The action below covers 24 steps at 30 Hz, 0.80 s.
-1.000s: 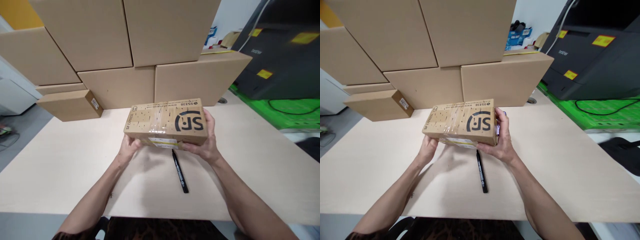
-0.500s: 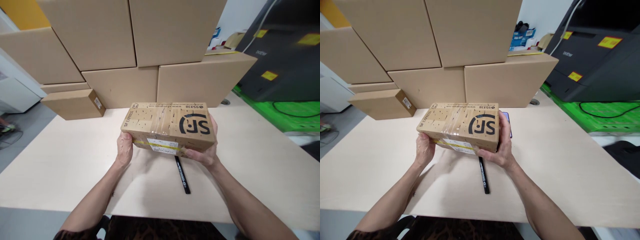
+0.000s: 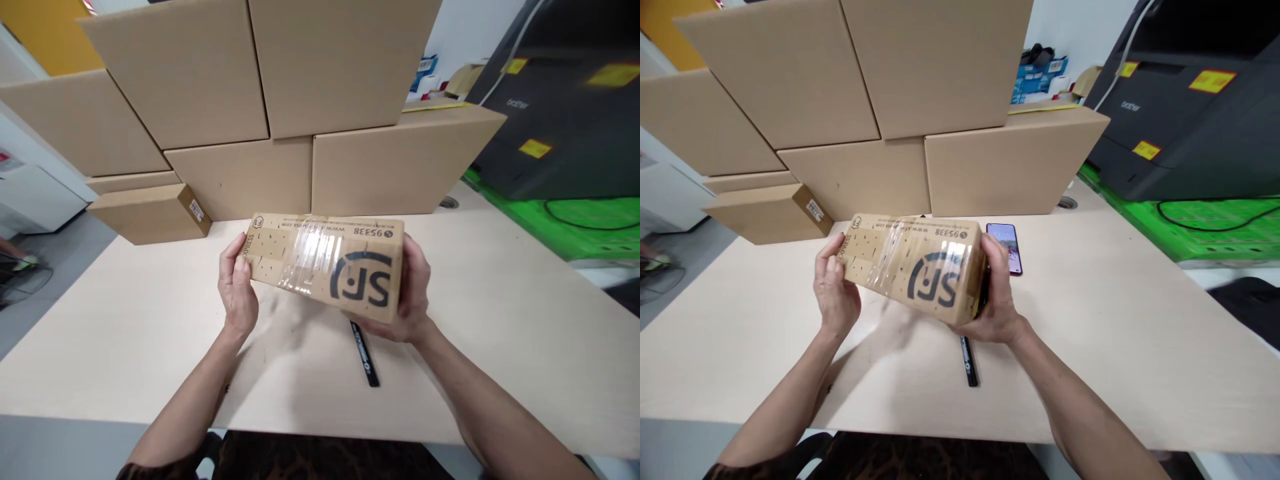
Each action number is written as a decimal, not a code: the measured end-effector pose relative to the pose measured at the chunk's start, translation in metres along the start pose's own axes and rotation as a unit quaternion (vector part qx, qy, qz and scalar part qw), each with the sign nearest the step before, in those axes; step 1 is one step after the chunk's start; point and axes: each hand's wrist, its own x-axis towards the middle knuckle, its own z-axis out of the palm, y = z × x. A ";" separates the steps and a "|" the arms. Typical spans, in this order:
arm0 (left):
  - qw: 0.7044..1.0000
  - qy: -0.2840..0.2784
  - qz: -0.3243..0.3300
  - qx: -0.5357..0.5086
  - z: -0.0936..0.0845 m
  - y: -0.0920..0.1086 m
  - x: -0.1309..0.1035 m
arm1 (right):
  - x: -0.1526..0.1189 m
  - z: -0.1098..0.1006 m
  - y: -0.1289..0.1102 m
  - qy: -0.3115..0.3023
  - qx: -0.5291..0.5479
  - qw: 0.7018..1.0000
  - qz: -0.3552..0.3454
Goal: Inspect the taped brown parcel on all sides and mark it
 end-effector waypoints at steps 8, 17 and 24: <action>0.867 -0.298 0.321 0.236 0.015 0.045 -0.012 | 0.007 0.001 -0.007 -0.029 -0.093 0.987 -0.130; 0.909 -0.348 0.169 0.156 0.009 0.037 0.020 | 0.007 0.004 -0.011 -0.018 -0.120 0.983 -0.138; 0.961 -0.240 -0.051 0.130 -0.008 -0.019 0.062 | 0.008 0.007 -0.013 -0.014 -0.138 0.977 -0.161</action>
